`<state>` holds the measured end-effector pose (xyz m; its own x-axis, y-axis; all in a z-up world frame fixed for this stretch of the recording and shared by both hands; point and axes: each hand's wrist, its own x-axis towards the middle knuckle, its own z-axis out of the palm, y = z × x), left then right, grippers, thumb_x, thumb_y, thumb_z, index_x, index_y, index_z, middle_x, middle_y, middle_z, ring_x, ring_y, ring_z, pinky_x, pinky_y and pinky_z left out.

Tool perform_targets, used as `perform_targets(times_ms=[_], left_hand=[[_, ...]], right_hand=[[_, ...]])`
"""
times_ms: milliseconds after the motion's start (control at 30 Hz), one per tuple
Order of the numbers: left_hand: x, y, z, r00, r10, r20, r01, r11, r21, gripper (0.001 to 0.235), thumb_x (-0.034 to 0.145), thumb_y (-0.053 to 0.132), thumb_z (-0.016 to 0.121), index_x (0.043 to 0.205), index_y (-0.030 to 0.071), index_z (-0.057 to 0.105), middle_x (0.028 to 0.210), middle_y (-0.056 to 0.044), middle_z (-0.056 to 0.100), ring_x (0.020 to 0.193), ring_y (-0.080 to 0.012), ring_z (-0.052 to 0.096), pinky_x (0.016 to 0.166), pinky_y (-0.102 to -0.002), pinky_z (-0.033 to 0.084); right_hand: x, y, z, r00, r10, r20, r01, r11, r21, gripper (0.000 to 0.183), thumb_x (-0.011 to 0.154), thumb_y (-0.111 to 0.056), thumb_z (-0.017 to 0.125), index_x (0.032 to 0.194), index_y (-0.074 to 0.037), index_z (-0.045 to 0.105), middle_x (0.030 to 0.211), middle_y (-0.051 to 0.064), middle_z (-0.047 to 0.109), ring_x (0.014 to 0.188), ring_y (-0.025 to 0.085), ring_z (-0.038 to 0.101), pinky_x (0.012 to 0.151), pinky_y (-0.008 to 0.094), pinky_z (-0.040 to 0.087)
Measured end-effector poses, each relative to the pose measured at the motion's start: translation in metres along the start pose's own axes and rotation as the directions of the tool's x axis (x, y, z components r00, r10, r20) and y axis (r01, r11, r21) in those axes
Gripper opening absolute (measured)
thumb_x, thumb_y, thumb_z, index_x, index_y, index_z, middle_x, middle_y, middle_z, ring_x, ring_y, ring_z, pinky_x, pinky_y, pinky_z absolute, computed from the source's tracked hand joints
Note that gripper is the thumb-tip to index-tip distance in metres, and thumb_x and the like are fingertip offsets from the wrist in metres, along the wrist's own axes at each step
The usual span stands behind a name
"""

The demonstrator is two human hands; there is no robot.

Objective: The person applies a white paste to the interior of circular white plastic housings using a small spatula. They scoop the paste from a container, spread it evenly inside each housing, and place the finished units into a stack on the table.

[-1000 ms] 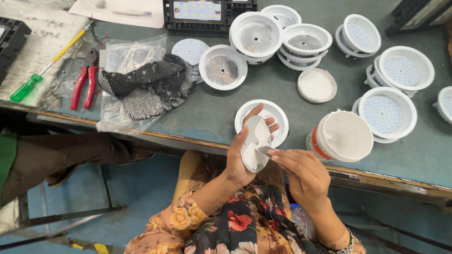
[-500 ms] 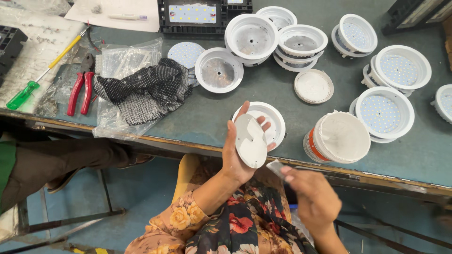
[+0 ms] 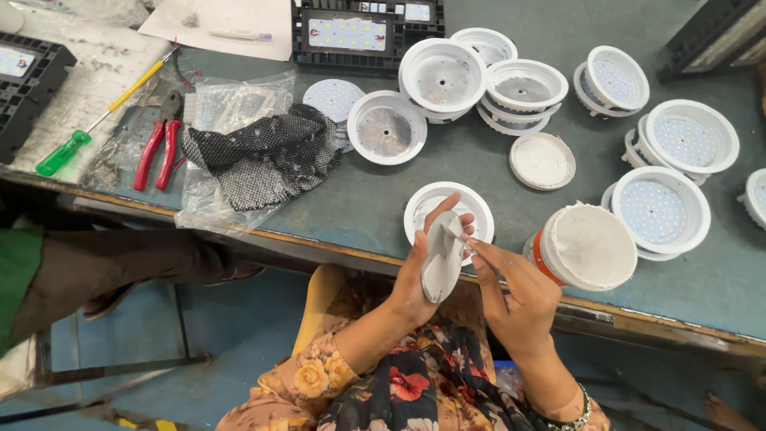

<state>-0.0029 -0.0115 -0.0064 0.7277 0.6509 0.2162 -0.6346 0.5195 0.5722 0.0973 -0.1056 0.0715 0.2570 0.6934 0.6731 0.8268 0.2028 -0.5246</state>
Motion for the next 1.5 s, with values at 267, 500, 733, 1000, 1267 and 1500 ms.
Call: perform_targets(times_ms=[267, 500, 733, 1000, 1267, 1500], left_hand=[[0.0, 0.007, 0.004, 0.997, -0.067, -0.04, 0.071, 0.992, 0.109, 0.09, 0.1, 0.072, 0.041, 0.168, 0.015, 0.023, 0.159, -0.011, 0.035, 0.146, -0.0231, 0.032, 0.122, -0.041, 0.019], [-0.006, 0.013, 0.013, 0.998, 0.057, -0.016, -0.048, 0.929, 0.367, 0.082, 0.105, 0.063, 0.038, 0.168, 0.013, 0.018, 0.164, -0.014, 0.028, 0.155, -0.0271, 0.023, 0.129, -0.044, 0.011], [-0.005, 0.011, 0.009, 0.993, 0.118, 0.0, -0.106, 0.893, 0.438, 0.084, 0.106, 0.066, 0.034, 0.169, 0.015, 0.014, 0.165, -0.015, 0.028, 0.155, -0.0284, 0.023, 0.129, -0.045, 0.013], [-0.007, 0.008, 0.005, 0.99, 0.117, -0.083, -0.083, 0.938, 0.336, 0.084, 0.103, 0.065, 0.035, 0.169, 0.017, 0.012, 0.164, -0.009, 0.03, 0.152, -0.0228, 0.024, 0.123, -0.042, 0.018], [0.001, 0.024, 0.001, 0.991, 0.078, -0.107, -0.084, 0.995, -0.051, 0.082, 0.103, 0.054, 0.044, 0.17, 0.015, 0.016, 0.154, -0.009, 0.043, 0.136, -0.0194, 0.043, 0.109, -0.034, 0.039], [-0.007, 0.017, 0.007, 0.999, 0.04, 0.006, -0.041, 0.996, 0.081, 0.087, 0.102, 0.06, 0.045, 0.17, 0.013, 0.017, 0.161, -0.01, 0.039, 0.146, -0.0213, 0.038, 0.12, -0.033, 0.034]], right_hand=[[-0.005, -0.008, 0.01, 0.976, 0.208, -0.059, -0.211, 0.976, -0.049, 0.018, 0.096, -0.009, 0.074, 0.111, 0.0, 0.075, 0.087, 0.011, 0.076, 0.067, 0.014, 0.067, 0.062, 0.026, 0.05], [-0.006, -0.012, 0.014, 0.981, 0.182, -0.071, -0.185, 0.982, -0.036, 0.019, 0.097, -0.01, 0.074, 0.113, 0.0, 0.075, 0.089, 0.012, 0.076, 0.072, 0.011, 0.068, 0.066, 0.024, 0.05], [-0.006, -0.02, 0.017, 0.98, 0.198, -0.022, -0.198, 0.98, 0.003, 0.018, 0.095, -0.008, 0.072, 0.112, 0.0, 0.075, 0.092, 0.012, 0.078, 0.068, 0.012, 0.069, 0.063, 0.024, 0.051], [-0.015, -0.025, 0.024, 1.0, 0.004, 0.03, -0.005, 0.999, 0.039, 0.02, 0.094, 0.0, 0.072, 0.113, -0.002, 0.072, 0.105, 0.013, 0.077, 0.087, 0.022, 0.077, 0.075, 0.028, 0.058], [-0.019, -0.021, -0.003, 0.998, -0.047, -0.052, 0.041, 0.995, -0.094, 0.018, 0.094, 0.003, 0.07, 0.111, -0.004, 0.071, 0.105, 0.009, 0.078, 0.085, 0.02, 0.076, 0.075, 0.029, 0.057], [-0.002, -0.008, 0.004, 0.998, 0.061, -0.007, -0.061, 0.998, 0.017, 0.018, 0.096, 0.003, 0.068, 0.114, 0.0, 0.073, 0.106, 0.011, 0.078, 0.086, 0.019, 0.076, 0.077, 0.027, 0.057]])
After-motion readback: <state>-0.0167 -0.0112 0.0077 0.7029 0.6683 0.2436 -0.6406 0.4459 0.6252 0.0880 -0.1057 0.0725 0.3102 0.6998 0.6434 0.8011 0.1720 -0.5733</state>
